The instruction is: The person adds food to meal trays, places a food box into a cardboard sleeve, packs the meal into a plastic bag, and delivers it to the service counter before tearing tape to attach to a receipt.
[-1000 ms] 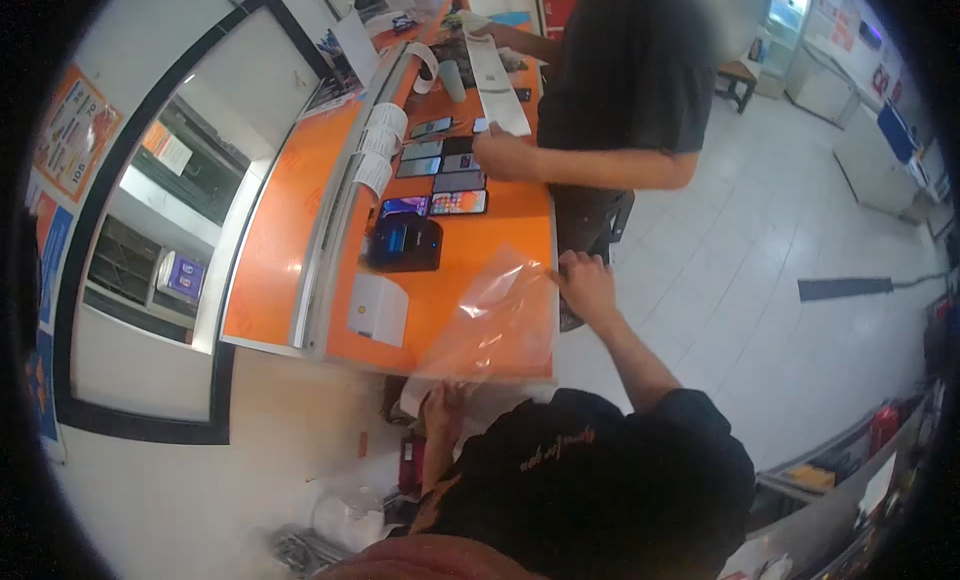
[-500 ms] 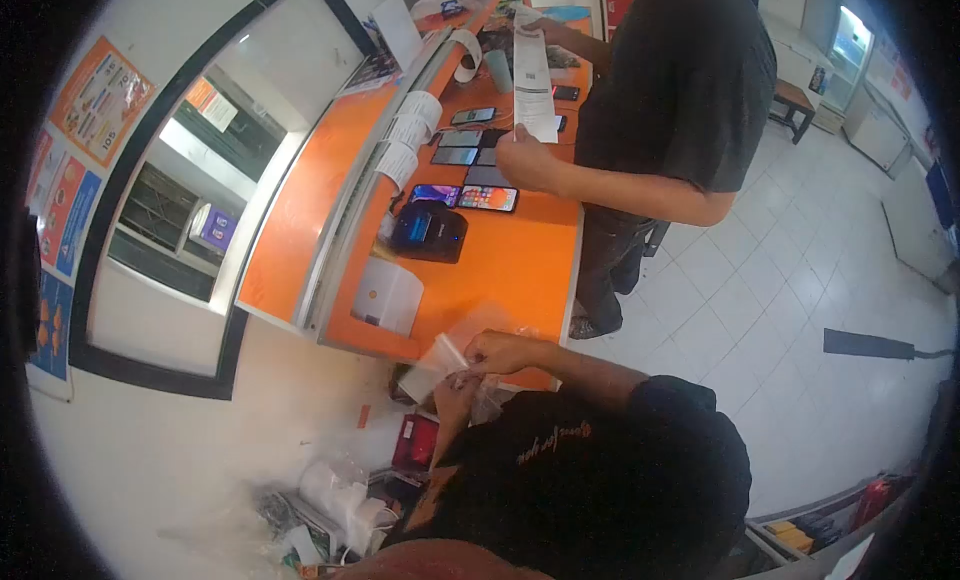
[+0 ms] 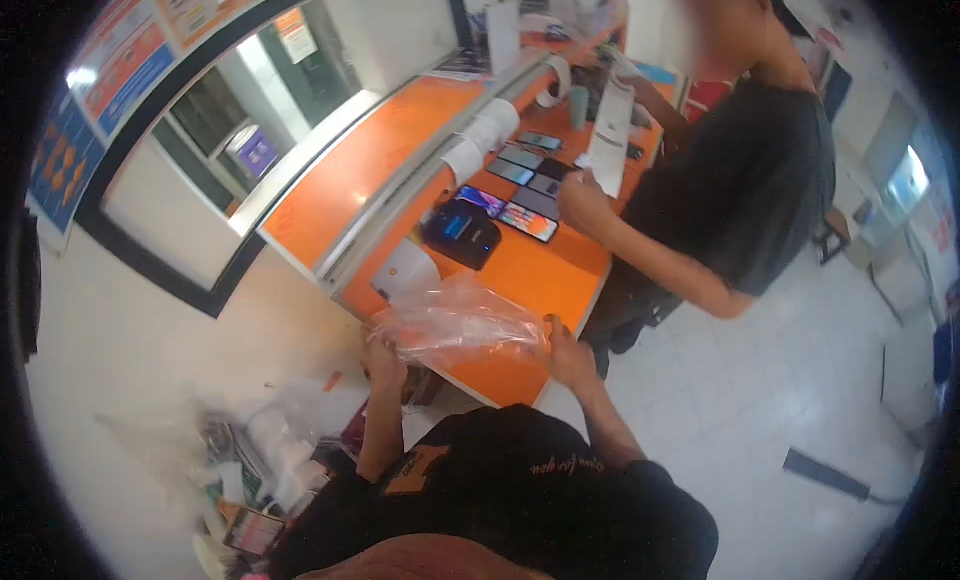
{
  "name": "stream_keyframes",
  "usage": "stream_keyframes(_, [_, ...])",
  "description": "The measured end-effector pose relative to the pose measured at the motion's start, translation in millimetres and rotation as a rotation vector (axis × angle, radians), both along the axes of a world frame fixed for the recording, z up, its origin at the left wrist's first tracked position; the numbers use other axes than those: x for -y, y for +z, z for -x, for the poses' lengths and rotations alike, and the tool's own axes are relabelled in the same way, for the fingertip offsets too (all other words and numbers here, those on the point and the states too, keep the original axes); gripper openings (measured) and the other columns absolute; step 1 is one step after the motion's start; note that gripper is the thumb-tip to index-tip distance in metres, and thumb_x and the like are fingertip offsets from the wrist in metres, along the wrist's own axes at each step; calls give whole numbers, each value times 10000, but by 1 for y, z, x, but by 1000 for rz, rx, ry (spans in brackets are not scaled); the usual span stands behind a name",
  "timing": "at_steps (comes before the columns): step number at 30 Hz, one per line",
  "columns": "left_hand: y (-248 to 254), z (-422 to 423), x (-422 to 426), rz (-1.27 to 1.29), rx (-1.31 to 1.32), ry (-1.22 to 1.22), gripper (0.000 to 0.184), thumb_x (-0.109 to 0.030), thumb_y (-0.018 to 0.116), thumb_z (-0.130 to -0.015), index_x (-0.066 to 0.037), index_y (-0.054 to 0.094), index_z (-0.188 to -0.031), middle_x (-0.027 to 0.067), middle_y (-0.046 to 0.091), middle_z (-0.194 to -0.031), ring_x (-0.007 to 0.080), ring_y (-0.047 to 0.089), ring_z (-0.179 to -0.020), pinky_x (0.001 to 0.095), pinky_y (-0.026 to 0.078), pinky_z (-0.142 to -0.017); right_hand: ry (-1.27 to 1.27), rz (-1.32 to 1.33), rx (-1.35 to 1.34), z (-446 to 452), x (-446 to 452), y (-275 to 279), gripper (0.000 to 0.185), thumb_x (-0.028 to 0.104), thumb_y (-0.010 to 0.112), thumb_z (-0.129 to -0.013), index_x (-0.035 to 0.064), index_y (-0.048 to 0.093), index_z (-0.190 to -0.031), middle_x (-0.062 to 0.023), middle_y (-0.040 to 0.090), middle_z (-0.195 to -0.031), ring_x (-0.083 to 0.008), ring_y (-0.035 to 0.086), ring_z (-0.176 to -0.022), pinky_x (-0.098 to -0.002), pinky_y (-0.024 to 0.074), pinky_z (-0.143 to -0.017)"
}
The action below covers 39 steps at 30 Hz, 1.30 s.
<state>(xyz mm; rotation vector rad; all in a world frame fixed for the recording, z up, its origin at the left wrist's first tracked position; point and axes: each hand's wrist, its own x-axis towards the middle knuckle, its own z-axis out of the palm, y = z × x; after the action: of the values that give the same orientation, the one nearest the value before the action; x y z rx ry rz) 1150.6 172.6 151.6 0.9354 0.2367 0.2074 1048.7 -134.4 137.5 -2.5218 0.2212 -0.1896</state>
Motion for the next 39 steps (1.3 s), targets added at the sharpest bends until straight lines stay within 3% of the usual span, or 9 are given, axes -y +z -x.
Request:
stream_keyframes(11, [20, 62, 42, -1887, 617, -206, 397, -51, 633, -771, -39, 572, -1163, 131, 614, -955, 251, 616, -873, 363, 500, -792, -70, 20, 307, -2, -17, 64, 383, 135, 668, -835, 77, 520, -1183, -220, 605, -1044, -410, 605, -982, -486, 493, -767])
stream_keyframes(14, [-143, -5, 7, -1147, 13, -734, 350, -53, 648, -757, -39, 606, -1104, 140, 633, -918, 281, 629, -853, 350, 501, -737, 79, 226, -50, 17, -9, 43, 247, 105, 591, -879, 73, 546, -1120, -176, 652, -837, -408, 659, -781, -493, 516, -642])
stream_keyframes(17, [15, 11, 32, -1130, 368, -157, 248, -77, 657, -763, -45, 607, -1004, 116, 616, -864, 261, 610, -789, 356, 494, -661, 37, 471, -55, 3, 1, 76, 306, 245, 578, -922, 70, 555, -1172, -157, 664, -757, -327, 677, -696, -441, 548, -616])
stream_keyframes(20, [97, 40, 35, -1251, 482, -34, 225, -124, 668, -768, -46, 600, -967, 118, 603, -871, 287, 589, -766, 388, 488, -675, -106, -109, 1020, 47, 9, 131, 278, 295, 632, -874, 26, 587, -928, -161, 645, -743, -328, 675, -684, -409, 540, -580])
stream_keyframes(26, [-25, 45, -18, -1567, 331, -574, 384, -219, 693, -780, 1, 632, -1089, 220, 641, -1044, 376, 599, -998, 445, 464, -873, 255, 450, 89, 13, 12, 37, 265, 210, 660, -787, 12, 655, -962, -161, 661, -886, -372, 611, -788, -421, 514, -715])
stream_keyframes(29, [-120, 103, -70, -1470, 83, -778, 483, -315, 722, -825, -8, 613, -1182, 138, 668, -1094, 243, 619, -911, 336, 485, -771, 349, -494, -97, 51, 25, -51, 263, 133, 645, -813, -21, 655, -1027, -133, 659, -912, -304, 625, -812, -398, 501, -769])
stream_keyframes(32, [-100, 157, -111, -276, -486, -1419, 367, -270, 641, -912, 8, 633, -1151, 55, 653, -1128, 139, 612, -946, 282, 493, -790, 123, -1777, -667, 92, 8, -28, 406, 107, 677, -803, -54, 592, -1165, -44, 641, -841, -167, 598, -720, -302, 479, -686])
stream_keyframes(35, [-141, 178, -154, -62, -202, -1036, 307, -241, 628, -921, -3, 643, -1115, 77, 674, -1077, 138, 625, -918, 292, 508, -768, 402, -1539, -841, 73, 12, -57, 421, 182, 676, -816, -6, 600, -1185, -32, 623, -927, -132, 585, -815, -271, 467, -710])
stream_keyframes(39, [3, 202, -106, 422, -80, -568, 246, -143, 616, -890, -2, 629, -1091, 84, 678, -975, 167, 634, -855, 302, 516, -731, 786, -654, -1052, 28, -22, -31, 414, 246, 678, -832, 17, 622, -1171, -51, 635, -1012, -134, 583, -861, -288, 478, -711])
